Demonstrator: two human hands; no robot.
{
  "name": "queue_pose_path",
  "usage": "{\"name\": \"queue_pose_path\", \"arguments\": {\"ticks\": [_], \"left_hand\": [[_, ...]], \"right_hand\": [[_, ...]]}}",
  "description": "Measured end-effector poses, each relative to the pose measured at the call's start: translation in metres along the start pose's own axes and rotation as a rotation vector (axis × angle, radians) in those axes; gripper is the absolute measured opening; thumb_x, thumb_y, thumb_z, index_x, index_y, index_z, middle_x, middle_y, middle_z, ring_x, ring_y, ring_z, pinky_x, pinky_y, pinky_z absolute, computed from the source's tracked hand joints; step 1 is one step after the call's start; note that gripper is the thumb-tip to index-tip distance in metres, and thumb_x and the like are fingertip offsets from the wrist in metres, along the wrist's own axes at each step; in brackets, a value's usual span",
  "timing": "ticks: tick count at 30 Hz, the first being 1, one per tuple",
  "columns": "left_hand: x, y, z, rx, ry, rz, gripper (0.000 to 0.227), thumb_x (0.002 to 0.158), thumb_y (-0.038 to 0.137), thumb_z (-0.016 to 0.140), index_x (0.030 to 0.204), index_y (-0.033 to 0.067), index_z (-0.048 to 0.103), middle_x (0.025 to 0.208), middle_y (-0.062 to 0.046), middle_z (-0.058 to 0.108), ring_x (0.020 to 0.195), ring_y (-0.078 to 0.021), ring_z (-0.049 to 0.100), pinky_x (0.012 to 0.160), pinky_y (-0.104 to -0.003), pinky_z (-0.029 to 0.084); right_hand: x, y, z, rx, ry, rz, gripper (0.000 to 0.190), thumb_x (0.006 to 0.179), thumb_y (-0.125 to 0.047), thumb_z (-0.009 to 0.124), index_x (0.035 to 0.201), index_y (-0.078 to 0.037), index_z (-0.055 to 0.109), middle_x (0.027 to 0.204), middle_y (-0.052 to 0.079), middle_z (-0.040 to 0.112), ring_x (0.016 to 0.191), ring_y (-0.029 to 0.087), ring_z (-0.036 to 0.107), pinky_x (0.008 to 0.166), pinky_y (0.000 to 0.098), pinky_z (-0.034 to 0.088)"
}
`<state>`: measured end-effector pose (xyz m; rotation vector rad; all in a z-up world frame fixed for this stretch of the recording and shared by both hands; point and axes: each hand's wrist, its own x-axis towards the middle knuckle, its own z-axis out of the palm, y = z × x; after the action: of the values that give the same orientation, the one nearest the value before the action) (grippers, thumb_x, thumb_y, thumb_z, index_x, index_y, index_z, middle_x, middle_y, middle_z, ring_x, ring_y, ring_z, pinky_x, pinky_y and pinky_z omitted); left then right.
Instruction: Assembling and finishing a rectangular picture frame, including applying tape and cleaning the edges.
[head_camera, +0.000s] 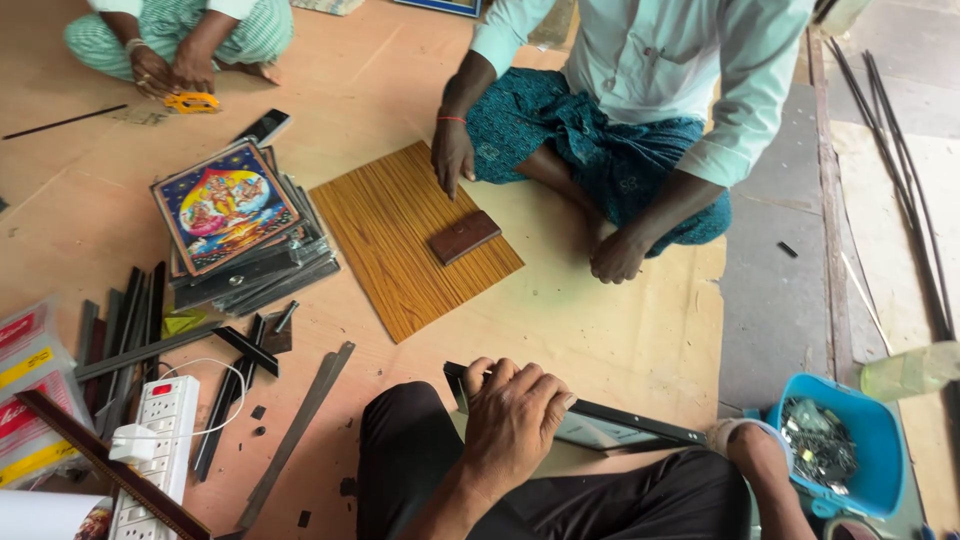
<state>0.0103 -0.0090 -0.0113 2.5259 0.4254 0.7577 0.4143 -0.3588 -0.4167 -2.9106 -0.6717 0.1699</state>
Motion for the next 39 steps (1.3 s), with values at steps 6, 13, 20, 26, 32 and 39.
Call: {"name": "queue_pose_path", "arguments": {"ticks": [6, 13, 20, 26, 32, 39], "left_hand": [[0.004, -0.005, 0.006, 0.045, -0.022, -0.005, 0.042, 0.103, 0.05, 0.052, 0.092, 0.0161, 0.074, 0.083, 0.002, 0.065, 0.083, -0.0197, 0.053, 0.096, -0.045, 0.028], [-0.002, -0.011, 0.009, 0.046, -0.063, 0.04, 0.043, 0.085, 0.051, 0.073, 0.102, 0.0112, 0.073, 0.09, 0.0, 0.066, 0.09, -0.0195, 0.054, 0.1, -0.048, 0.025], [-0.004, -0.004, 0.0, 0.093, -0.051, 0.036, 0.036, 0.079, 0.039, 0.083, 0.101, 0.0142, 0.071, 0.093, -0.001, 0.063, 0.093, -0.0223, 0.055, 0.097, -0.047, 0.027], [-0.002, -0.005, 0.002, 0.117, 0.012, 0.073, 0.032, 0.077, 0.033, 0.086, 0.097, 0.0145, 0.069, 0.092, -0.001, 0.062, 0.093, -0.0226, 0.055, 0.097, -0.046, 0.029], [-0.006, -0.001, 0.005, 0.115, 0.048, 0.07, 0.031, 0.075, 0.029, 0.087, 0.094, 0.0122, 0.069, 0.09, 0.0, 0.064, 0.091, -0.0222, 0.057, 0.097, -0.047, 0.031], [0.003, 0.022, 0.011, 0.115, 0.117, 0.023, 0.029, 0.077, 0.028, 0.085, 0.096, 0.0106, 0.071, 0.09, -0.001, 0.067, 0.092, -0.0218, 0.059, 0.1, -0.049, 0.03]], "right_hand": [[-0.039, -0.054, -0.07, 0.032, 0.008, 0.143, 0.031, 0.089, -0.032, 0.063, 0.104, -0.012, 0.082, 0.103, 0.02, 0.078, 0.099, 0.041, 0.074, 0.092, 0.0486, 0.057], [-0.053, -0.078, -0.101, -0.015, 0.052, 0.195, 0.028, 0.091, -0.029, 0.063, 0.107, -0.013, 0.08, 0.103, 0.024, 0.077, 0.096, 0.044, 0.074, 0.089, 0.0499, 0.058], [-0.073, -0.088, -0.115, -0.076, 0.15, 0.15, 0.021, 0.099, -0.024, 0.058, 0.108, -0.016, 0.075, 0.096, 0.022, 0.076, 0.092, 0.043, 0.073, 0.083, 0.0513, 0.057], [-0.077, -0.097, -0.127, -0.14, 0.206, 0.099, 0.026, 0.099, -0.018, 0.054, 0.115, -0.019, 0.074, 0.098, 0.019, 0.077, 0.092, 0.04, 0.074, 0.083, 0.0493, 0.058], [-0.089, -0.105, -0.136, -0.133, 0.196, 0.038, 0.027, 0.103, -0.024, 0.051, 0.11, -0.016, 0.077, 0.108, 0.013, 0.076, 0.091, 0.037, 0.075, 0.081, 0.0475, 0.059], [-0.085, -0.103, -0.132, -0.188, 0.226, 0.058, 0.03, 0.105, -0.022, 0.049, 0.106, -0.012, 0.077, 0.112, 0.013, 0.075, 0.092, 0.037, 0.075, 0.084, 0.0473, 0.06]]}}
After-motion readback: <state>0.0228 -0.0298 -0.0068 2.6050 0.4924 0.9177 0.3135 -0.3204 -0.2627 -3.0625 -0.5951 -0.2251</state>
